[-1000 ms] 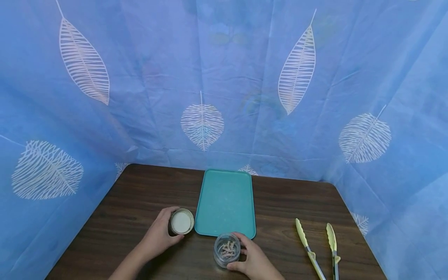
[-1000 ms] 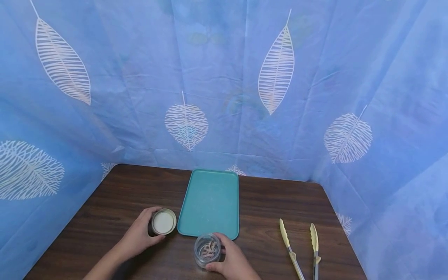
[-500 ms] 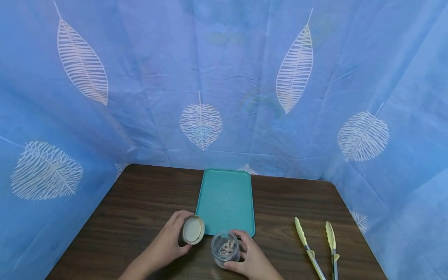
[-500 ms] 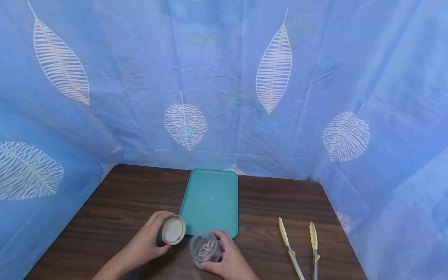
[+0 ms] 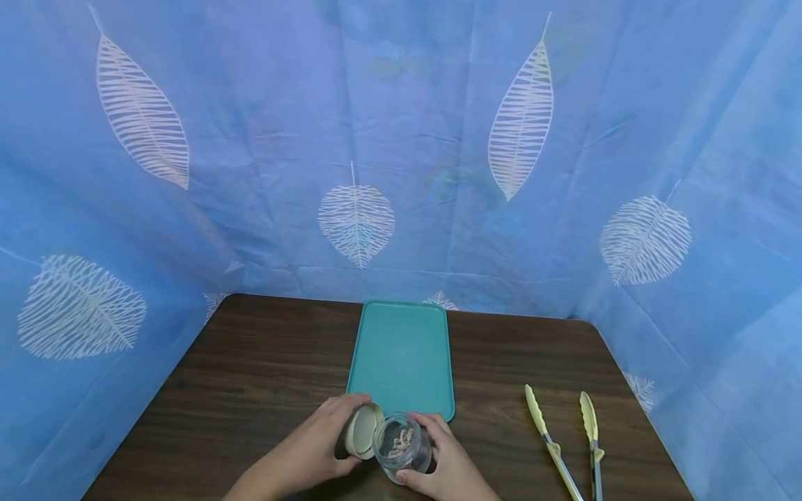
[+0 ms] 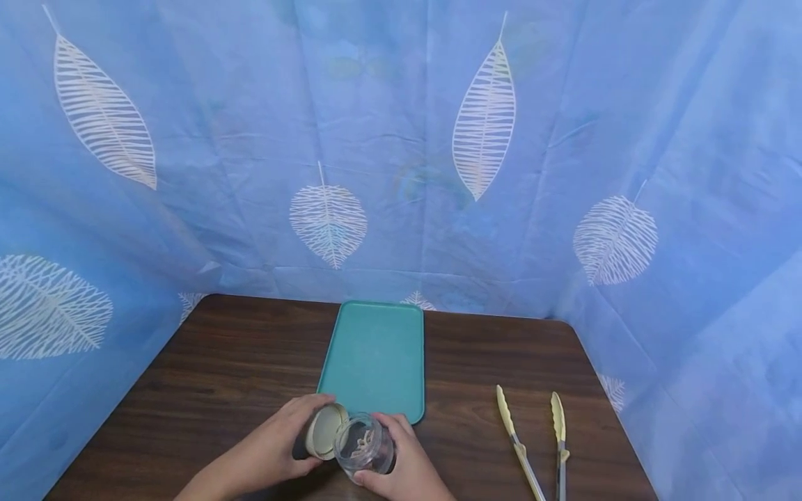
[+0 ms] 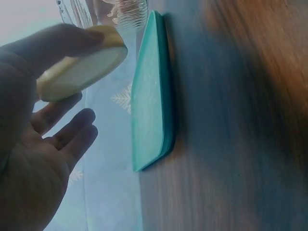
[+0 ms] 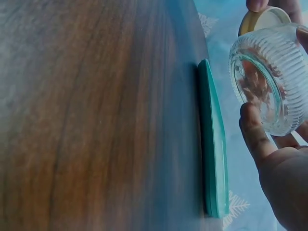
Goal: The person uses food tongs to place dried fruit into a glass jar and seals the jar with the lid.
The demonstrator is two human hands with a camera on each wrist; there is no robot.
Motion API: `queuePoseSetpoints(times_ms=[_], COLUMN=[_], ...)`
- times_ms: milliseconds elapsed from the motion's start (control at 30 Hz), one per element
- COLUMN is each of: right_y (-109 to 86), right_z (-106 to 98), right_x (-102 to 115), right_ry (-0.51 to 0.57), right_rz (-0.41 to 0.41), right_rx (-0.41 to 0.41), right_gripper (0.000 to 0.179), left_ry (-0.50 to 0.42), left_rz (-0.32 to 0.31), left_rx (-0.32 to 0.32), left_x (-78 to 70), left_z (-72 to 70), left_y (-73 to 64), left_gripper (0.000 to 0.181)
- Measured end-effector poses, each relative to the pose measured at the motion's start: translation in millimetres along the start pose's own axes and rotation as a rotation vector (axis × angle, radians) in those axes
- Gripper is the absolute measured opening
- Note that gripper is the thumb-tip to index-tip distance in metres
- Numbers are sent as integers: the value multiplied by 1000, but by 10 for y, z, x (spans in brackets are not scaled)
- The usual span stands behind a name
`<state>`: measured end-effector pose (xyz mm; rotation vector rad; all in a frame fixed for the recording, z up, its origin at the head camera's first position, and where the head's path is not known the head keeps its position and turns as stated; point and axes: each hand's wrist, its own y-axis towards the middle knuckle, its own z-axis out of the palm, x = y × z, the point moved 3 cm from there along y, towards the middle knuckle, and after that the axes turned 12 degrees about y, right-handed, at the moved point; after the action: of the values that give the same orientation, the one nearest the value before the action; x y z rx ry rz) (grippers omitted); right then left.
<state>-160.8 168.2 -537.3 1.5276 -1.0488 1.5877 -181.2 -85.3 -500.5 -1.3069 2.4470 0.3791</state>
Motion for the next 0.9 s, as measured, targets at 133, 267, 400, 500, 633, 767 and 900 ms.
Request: queuePoseSetpoints(times_ms=[133,267,400,500,633,767,900], right_y=[-35,-54,-84,-112,-132,-128,-118], right_z=[-14,-28,-36,-3,53,88,99], right_x=[17,-23,-56,-45,17,64,63], right_ry=[-75,-63,-35,-6,43,7,-75], right_rz=[-27,-33,-47,-46,-56,-115,-129], right_rx=[-26,-50,-64,-71,-100,-129,-163], right_gripper=[85,87,85,83,81,75,73], left_ry=[-56,-159,-277,-407,-608,-685,-696], left_rz=[20,36,35,35,55,80,95], left_rx=[5,18,43,67,99,118,125], left_x=[-14,-7,6,11,-10,-44,-63], left_z=[18,64,128,170,186,178,190], left_y=[11,26,52,52,78,111,113], left_gripper=[89,91,95,90,83,84,86])
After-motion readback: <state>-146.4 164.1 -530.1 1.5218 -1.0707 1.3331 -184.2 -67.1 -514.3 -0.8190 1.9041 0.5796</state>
